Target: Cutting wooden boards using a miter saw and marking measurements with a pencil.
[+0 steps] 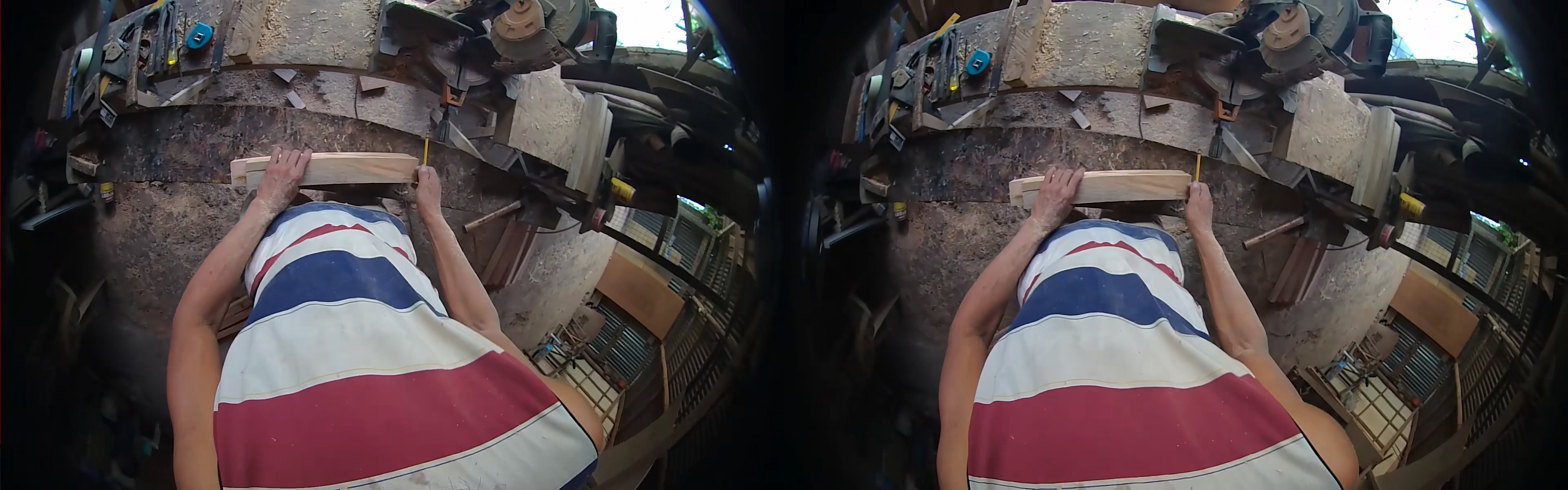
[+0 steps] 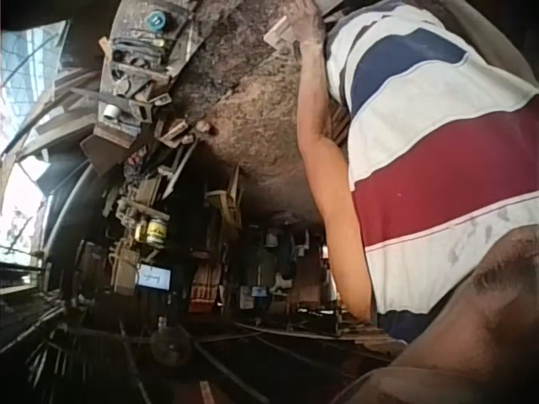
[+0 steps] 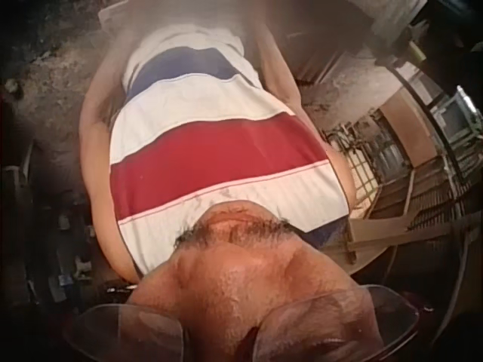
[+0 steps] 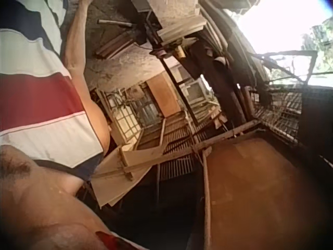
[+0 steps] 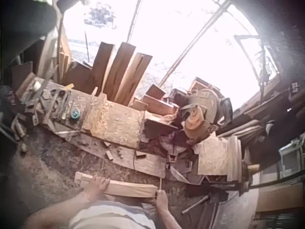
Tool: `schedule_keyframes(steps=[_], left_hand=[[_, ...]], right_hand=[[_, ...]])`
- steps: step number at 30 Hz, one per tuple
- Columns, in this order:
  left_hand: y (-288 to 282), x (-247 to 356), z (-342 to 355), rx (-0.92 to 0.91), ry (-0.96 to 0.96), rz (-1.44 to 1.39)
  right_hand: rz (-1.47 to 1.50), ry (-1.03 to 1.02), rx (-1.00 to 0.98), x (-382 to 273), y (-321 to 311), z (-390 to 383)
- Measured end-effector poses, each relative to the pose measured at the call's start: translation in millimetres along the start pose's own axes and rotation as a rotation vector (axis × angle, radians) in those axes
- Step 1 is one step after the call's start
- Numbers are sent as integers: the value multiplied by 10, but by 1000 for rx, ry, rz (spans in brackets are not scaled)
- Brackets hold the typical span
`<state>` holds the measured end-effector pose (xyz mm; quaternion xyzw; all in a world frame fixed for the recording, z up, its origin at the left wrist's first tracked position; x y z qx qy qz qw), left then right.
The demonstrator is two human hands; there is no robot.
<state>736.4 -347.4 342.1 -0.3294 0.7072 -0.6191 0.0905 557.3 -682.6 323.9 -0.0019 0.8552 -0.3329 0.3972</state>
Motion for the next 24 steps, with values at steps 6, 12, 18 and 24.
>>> schedule_keyframes(steps=[6, 12, 18, 24], left_hand=[[-80, 108, 109, -91, -35, 24], [-52, 113, 162, 17, -85, -215], [234, 67, 176, 76, -256, -173], [449, 43, 145, 152, -247, 167]], right_hand=[[-49, -27, 30, -225, -17, -11], [-358, -502, -35, -369, -426, -126], [304, -119, -680, -343, -542, -40], [116, -197, -835, -1382, 121, 246]])
Point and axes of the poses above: each hand's wrist, its own z-axis towards the middle knuckle, its own y-axis out of the palm, x = y × z, the point moved 7 cm from there along z, towards the middle knuckle, and after that the axes turned 7 degrees about -x, right-handed, at the moved point
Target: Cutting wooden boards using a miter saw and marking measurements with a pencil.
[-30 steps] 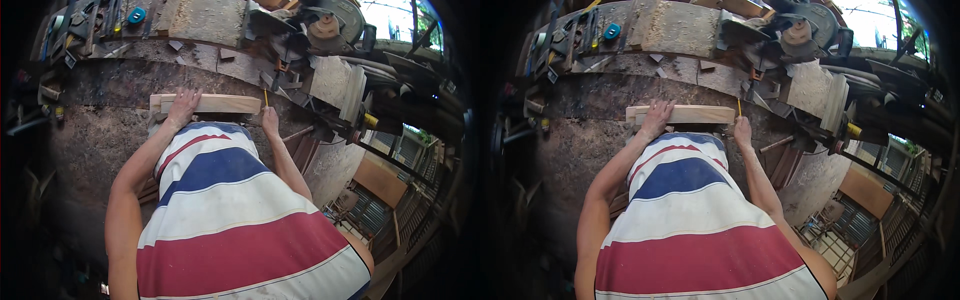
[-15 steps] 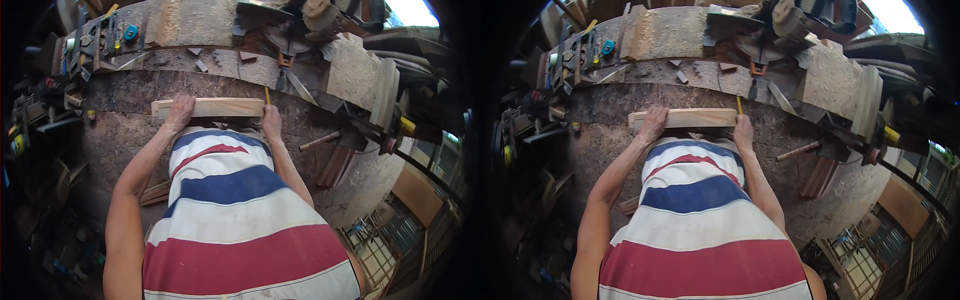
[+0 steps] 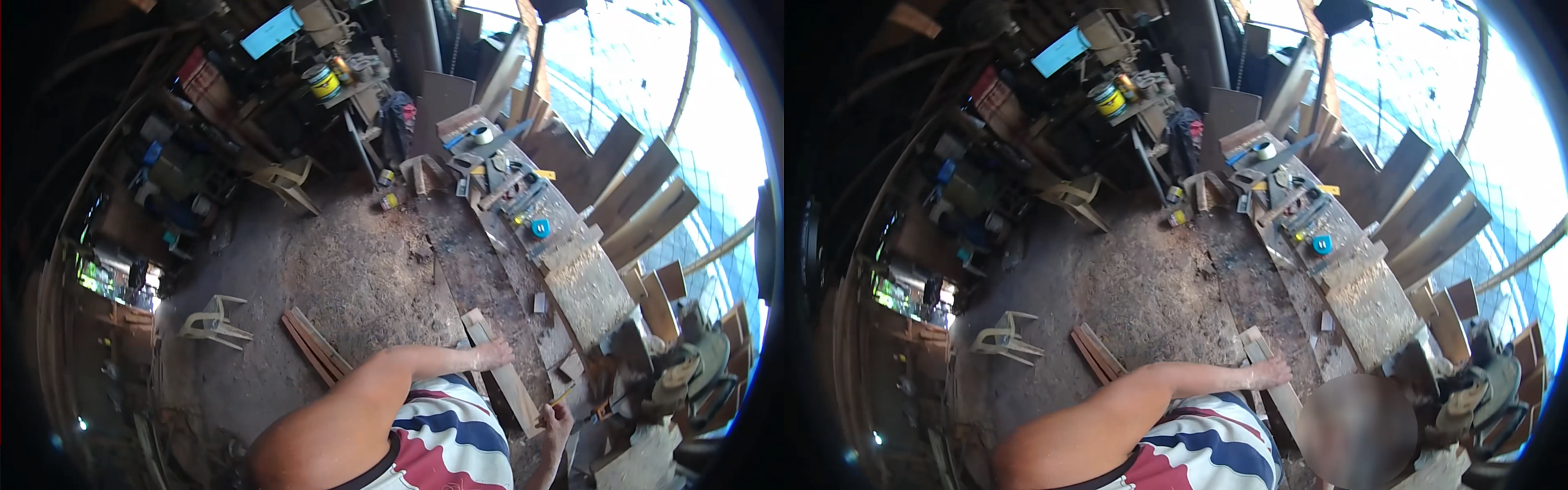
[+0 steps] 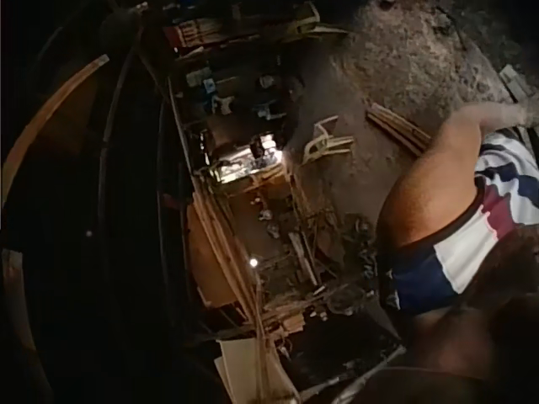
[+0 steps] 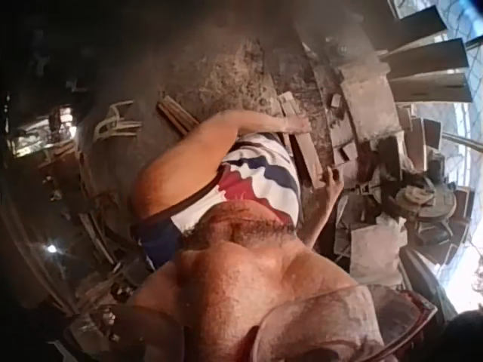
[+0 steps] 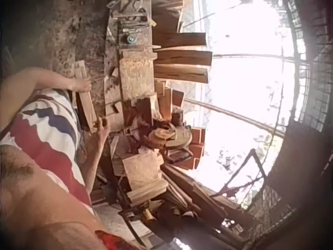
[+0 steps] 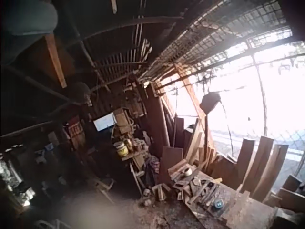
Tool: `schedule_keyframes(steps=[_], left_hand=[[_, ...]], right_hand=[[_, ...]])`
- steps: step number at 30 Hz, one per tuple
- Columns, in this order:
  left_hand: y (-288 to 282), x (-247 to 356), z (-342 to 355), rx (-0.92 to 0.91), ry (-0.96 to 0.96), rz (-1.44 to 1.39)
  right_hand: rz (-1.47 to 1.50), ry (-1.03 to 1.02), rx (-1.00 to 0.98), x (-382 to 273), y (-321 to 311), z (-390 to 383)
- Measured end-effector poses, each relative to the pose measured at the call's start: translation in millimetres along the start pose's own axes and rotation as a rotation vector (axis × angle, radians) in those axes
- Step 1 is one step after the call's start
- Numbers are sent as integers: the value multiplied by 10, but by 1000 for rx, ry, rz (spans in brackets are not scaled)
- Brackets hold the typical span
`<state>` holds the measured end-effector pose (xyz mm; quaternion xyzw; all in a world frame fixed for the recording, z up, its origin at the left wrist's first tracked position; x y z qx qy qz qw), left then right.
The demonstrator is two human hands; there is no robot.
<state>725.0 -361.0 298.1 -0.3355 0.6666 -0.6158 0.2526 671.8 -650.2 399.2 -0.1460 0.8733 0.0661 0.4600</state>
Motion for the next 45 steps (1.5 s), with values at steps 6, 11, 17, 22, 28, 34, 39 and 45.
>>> schedule_keyframes(steps=[6, 11, 17, 22, 28, 34, 39, 45], left_hand=[[242, -93, 105, -6, -59, -390], [-15, 51, -99, 69, -7, -227], [-323, -69, -104, -14, -82, -97], [-127, -22, -76, 1, -124, -109], [-99, -31, -48, -20, -137, -170], [-276, -67, -97, -25, -84, -144], [-249, -70, -123, -115, -51, -65], [-233, -89, -46, 10, 14, -224]], right_hand=[[-393, -288, -5, -1580, 727, 883], [-243, -278, -300, -2067, 1725, 1604], [-472, -155, -483, -1758, 2751, 2461], [-914, -58, -697, -939, 3175, 2939], [-1282, -453, -596, -1158, 3079, 3097], [-848, -395, -777, -1177, 3208, 2928], [-1021, -412, -600, -1081, 3087, 2931], [-699, -67, -52, -1438, 1604, 3158]])
Point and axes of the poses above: each hand's wrist, its own z-axis towards the middle knuckle, its own y-axis out of the palm, x = y × z, the point moved 7 cm from there along z, towards the middle knuckle, and after that the axes turned 7 degrees about -x, right-handed, at the moved point
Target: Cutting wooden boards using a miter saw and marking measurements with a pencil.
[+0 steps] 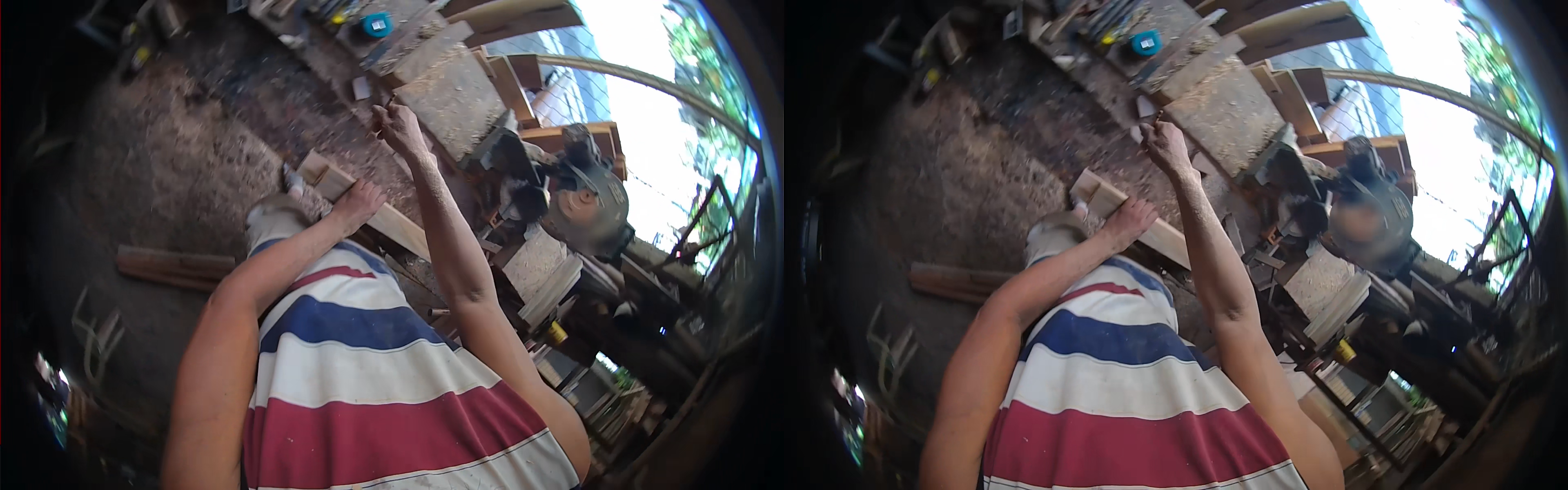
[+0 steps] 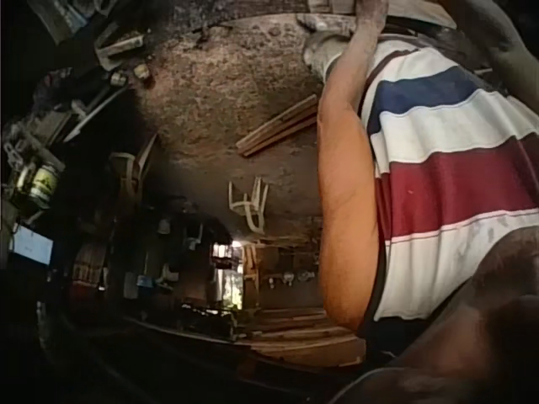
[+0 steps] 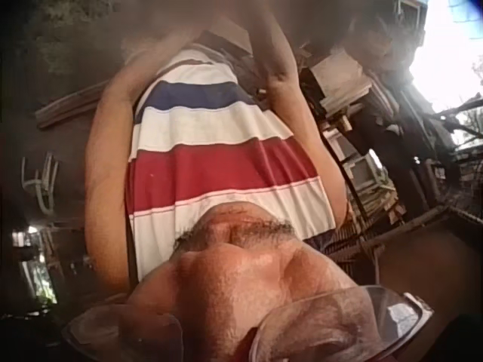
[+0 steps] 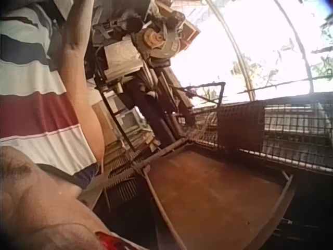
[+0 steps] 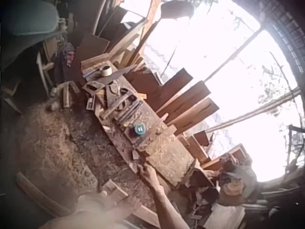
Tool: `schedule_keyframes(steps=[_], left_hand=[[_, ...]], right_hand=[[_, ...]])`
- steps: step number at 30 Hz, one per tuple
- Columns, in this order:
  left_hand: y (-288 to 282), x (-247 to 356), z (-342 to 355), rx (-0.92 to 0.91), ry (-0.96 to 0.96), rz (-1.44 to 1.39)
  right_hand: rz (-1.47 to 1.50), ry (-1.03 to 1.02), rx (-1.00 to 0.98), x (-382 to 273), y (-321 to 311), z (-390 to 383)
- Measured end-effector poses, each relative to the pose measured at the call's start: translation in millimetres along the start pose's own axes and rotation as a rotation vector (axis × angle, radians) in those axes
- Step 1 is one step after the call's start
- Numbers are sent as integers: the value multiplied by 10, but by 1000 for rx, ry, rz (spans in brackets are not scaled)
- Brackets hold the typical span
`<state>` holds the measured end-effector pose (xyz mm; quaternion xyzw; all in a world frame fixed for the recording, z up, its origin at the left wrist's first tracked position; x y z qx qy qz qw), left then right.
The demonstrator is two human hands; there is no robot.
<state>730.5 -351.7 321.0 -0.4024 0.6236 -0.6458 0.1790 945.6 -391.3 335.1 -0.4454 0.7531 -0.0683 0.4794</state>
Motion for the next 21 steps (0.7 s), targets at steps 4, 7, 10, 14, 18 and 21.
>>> schedule_keyframes(steps=[4, 7, 10, 14, 18, 21], left_hand=[[-108, 7, 18, 79, 43, 65], [-110, 12, 32, -20, 53, 68], [-149, 10, 42, -37, 56, -9], [-123, -18, 80, -189, 102, -49], [-308, -118, 140, -255, 164, -125], [-551, -255, 132, -293, 158, -222]], right_hand=[[26, 349, 331, 875, -1100, 26], [-219, 434, 290, 1324, -1521, 216], [-189, 476, 235, 1569, -1583, 202], [-252, 285, 558, 1312, -1540, -471], [-20, 319, 524, 1242, -1113, -1766], [3, 399, 593, 1212, -792, -2792]])
Point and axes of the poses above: each hand's wrist, its own z-axis towards the middle knuckle, its own y-axis out of the palm, x = y × z, the point moved 7 cm from there along z, towards the middle knuckle, and after that the axes turned 7 degrees about -x, right-handed, at the moved point
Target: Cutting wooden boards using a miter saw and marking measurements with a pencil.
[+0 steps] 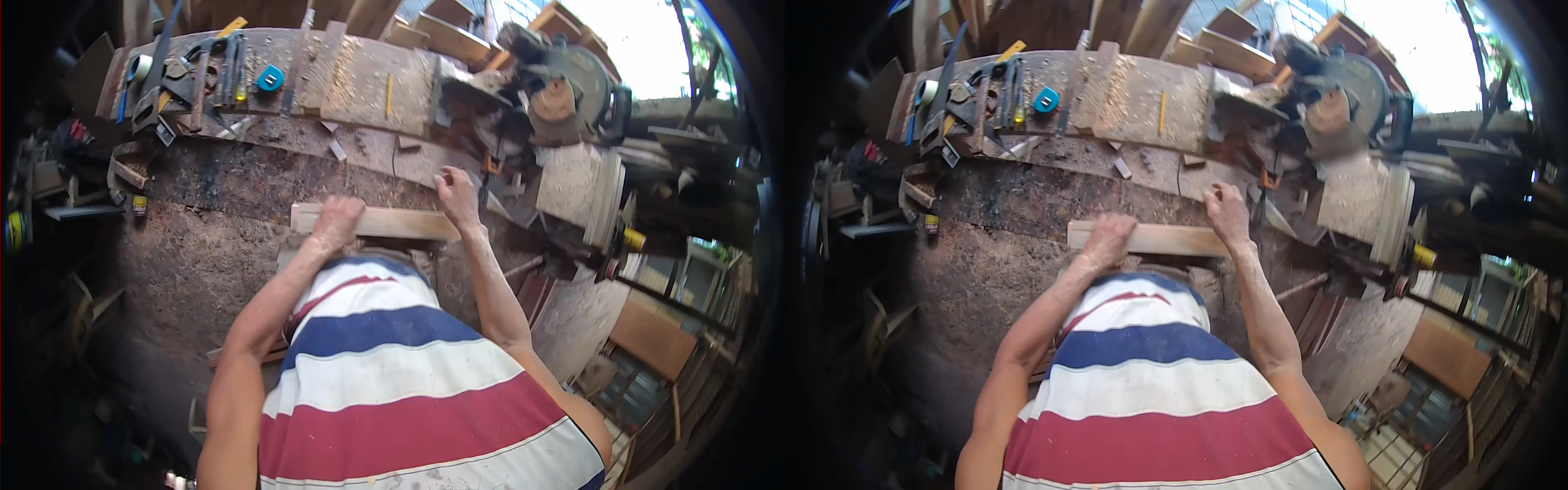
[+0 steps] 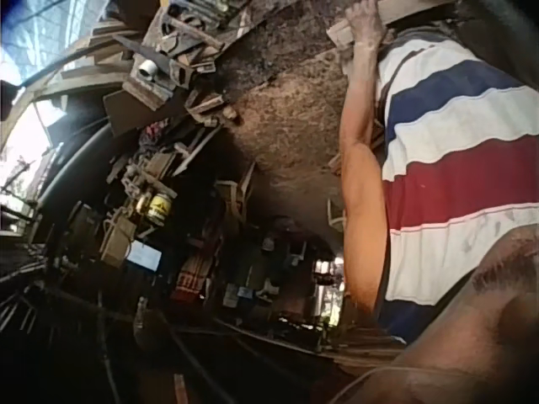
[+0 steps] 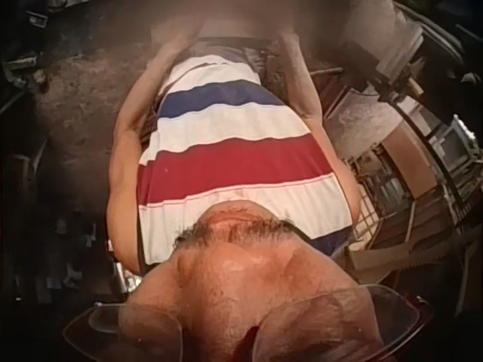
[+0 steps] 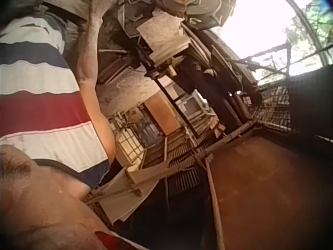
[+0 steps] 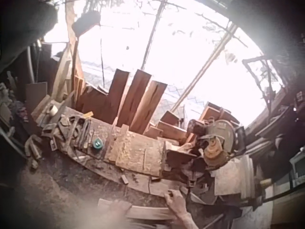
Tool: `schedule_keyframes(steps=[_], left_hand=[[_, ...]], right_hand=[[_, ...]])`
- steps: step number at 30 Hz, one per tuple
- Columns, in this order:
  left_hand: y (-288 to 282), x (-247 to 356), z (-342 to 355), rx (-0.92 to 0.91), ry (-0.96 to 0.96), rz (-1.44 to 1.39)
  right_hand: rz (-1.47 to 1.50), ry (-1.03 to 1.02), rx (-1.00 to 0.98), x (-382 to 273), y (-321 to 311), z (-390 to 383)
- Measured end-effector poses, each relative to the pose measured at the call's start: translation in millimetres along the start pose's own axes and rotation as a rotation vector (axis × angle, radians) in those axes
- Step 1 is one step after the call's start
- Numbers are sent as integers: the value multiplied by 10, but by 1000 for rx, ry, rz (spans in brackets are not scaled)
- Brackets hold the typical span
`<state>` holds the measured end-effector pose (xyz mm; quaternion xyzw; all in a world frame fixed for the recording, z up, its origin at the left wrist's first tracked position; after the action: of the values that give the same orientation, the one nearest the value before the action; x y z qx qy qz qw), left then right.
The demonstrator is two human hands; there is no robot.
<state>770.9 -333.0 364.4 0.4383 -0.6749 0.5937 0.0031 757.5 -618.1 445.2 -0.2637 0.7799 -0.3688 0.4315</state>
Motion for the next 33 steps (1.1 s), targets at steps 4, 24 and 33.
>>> schedule_keyframes(steps=[4, 24, 33], left_hand=[[-403, -337, -347, 147, -58, 10], [-588, -1664, -1050, 236, -380, -37], [-310, -1592, -891, 280, -379, -47]], right_hand=[[80, 50, 234, 363, -304, -949], [-461, -414, -227, 212, 1868, -633], [-384, -260, -119, 880, 1286, -1101]])
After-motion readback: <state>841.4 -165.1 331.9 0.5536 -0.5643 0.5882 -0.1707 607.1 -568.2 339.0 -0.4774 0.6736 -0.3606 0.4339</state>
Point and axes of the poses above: each hand's wrist, its own z-axis towards the middle knuckle, its own y-axis out of the palm, x = y × z, the point moved 7 cm from there along z, towards the middle knuckle, and after that the axes turned 7 degrees about -x, right-handed, at the moved point
